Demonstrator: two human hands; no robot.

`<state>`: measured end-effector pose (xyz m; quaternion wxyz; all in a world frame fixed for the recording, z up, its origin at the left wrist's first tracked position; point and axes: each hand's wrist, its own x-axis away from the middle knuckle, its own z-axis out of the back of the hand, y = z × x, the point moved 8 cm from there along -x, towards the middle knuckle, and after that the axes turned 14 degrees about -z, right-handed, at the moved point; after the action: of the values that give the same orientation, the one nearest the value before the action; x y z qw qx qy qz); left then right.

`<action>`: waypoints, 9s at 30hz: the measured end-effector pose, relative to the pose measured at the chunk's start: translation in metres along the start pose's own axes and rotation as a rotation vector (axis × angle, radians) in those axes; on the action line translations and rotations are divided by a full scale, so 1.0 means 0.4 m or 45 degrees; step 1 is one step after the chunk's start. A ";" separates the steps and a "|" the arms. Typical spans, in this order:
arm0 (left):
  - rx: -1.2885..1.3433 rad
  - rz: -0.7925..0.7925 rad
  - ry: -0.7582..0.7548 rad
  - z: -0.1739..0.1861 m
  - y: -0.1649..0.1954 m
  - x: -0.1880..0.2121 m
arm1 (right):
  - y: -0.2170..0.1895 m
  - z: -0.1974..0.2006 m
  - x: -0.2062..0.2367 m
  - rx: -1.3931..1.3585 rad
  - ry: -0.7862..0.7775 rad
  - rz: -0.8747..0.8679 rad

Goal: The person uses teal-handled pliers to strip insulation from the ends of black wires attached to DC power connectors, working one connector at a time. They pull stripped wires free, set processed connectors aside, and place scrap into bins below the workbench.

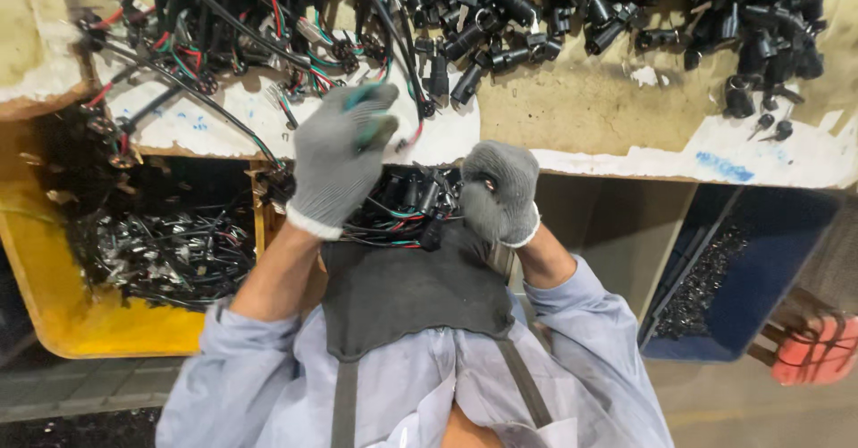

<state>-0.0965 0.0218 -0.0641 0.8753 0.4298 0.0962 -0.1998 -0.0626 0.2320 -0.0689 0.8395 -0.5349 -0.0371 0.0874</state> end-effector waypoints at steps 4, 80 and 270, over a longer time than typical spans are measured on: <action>1.226 0.222 0.678 0.078 0.019 0.109 | -0.047 -0.023 -0.011 -0.047 -0.052 0.045; 0.344 -0.111 -0.139 0.037 0.166 -0.043 | -0.048 -0.065 -0.012 0.344 0.057 0.141; -0.451 0.194 -0.358 -0.109 -0.047 -0.027 | -0.083 -0.061 -0.077 0.138 0.088 0.177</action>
<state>-0.1142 0.0489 -0.1006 0.9544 0.2434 -0.0259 -0.1709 -0.0857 0.1909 -0.0481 0.8599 -0.4928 0.0340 0.1289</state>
